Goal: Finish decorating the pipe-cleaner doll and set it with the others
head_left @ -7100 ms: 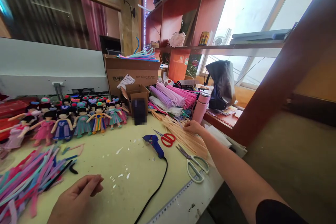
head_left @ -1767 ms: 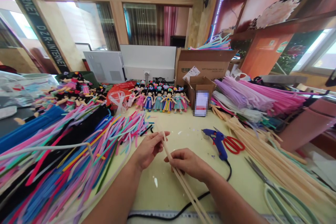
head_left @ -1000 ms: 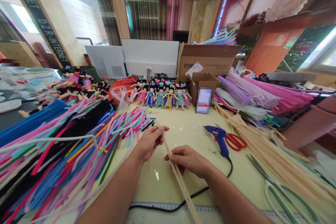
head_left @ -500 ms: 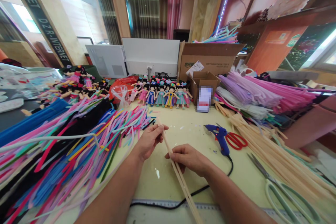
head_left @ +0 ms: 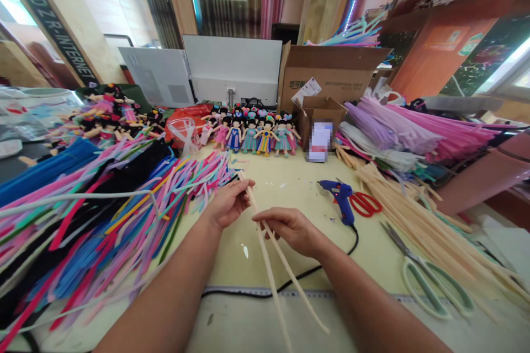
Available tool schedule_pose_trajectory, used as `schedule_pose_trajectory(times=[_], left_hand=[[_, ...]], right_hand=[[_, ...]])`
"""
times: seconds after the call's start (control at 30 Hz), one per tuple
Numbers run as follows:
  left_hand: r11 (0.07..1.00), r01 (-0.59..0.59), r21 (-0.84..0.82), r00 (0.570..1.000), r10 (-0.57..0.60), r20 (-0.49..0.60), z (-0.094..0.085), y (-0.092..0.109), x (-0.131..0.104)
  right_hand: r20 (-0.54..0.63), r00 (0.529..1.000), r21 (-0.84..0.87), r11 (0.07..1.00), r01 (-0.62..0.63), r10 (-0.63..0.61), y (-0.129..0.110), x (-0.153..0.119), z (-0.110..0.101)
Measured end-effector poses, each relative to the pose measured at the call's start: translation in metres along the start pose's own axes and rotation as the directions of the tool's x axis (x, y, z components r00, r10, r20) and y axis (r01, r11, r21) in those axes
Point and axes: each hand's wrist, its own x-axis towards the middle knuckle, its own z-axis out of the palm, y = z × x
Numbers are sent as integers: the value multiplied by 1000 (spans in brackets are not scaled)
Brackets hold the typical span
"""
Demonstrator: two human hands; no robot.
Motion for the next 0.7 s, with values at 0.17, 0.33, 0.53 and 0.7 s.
schedule_pose_trajectory(times=[0.17, 0.33, 0.53, 0.7], left_hand=[[999, 39, -12, 999, -39, 10, 1, -2, -1], [998, 62, -6, 998, -62, 23, 2, -4, -2], [998, 70, -3, 997, -70, 42, 0, -5, 0], [998, 60, 3, 997, -60, 55, -2, -7, 2]], right_hand=[[-1, 980, -182, 964, 194, -197, -3, 1, 1], [36, 979, -260, 944, 204, -201, -6, 0, 3], [87, 975, -379, 898, 224, -207, -12, -2, 5], [92, 973, -453, 861, 229, -210, -13, -2, 7]])
